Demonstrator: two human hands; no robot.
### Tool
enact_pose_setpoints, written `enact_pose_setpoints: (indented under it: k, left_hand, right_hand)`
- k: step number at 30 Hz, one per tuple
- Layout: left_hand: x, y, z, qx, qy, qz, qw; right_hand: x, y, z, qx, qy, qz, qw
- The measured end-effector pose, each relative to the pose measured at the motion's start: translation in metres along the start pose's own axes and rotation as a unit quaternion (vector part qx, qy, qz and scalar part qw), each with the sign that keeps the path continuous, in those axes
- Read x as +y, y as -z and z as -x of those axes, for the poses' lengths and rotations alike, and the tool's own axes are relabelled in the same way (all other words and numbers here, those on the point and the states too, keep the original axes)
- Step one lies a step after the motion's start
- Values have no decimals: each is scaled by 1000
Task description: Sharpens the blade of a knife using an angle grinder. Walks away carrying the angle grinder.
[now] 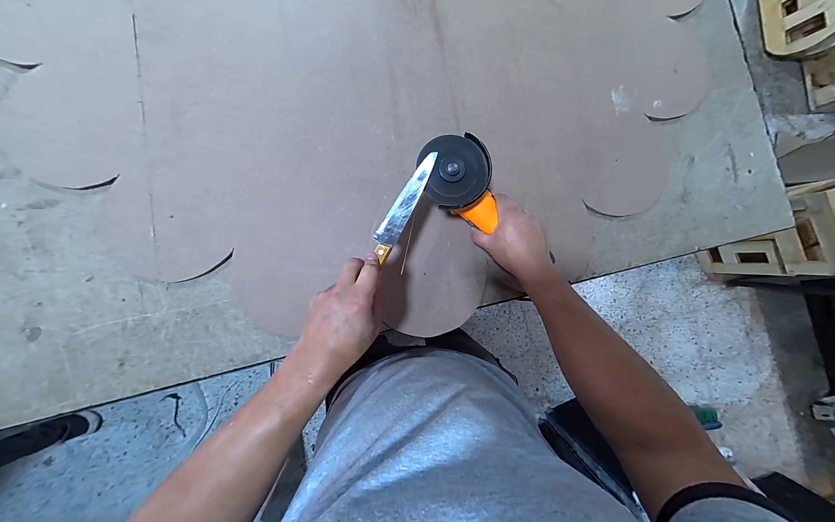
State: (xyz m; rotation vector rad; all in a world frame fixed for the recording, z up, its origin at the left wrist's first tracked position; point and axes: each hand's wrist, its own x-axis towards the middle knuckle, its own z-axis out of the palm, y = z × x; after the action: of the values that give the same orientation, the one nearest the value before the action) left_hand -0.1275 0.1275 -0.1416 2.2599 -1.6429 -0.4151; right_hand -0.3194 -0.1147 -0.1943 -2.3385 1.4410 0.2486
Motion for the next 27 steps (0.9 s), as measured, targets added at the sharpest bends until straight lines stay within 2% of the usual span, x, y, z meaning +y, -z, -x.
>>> enact_pose_setpoints:
  k: [27]
  left_hand:
    - [-5,15,3,-9,-17,-39,999]
  right_hand:
    - [1,1,0,2,3,5,1000]
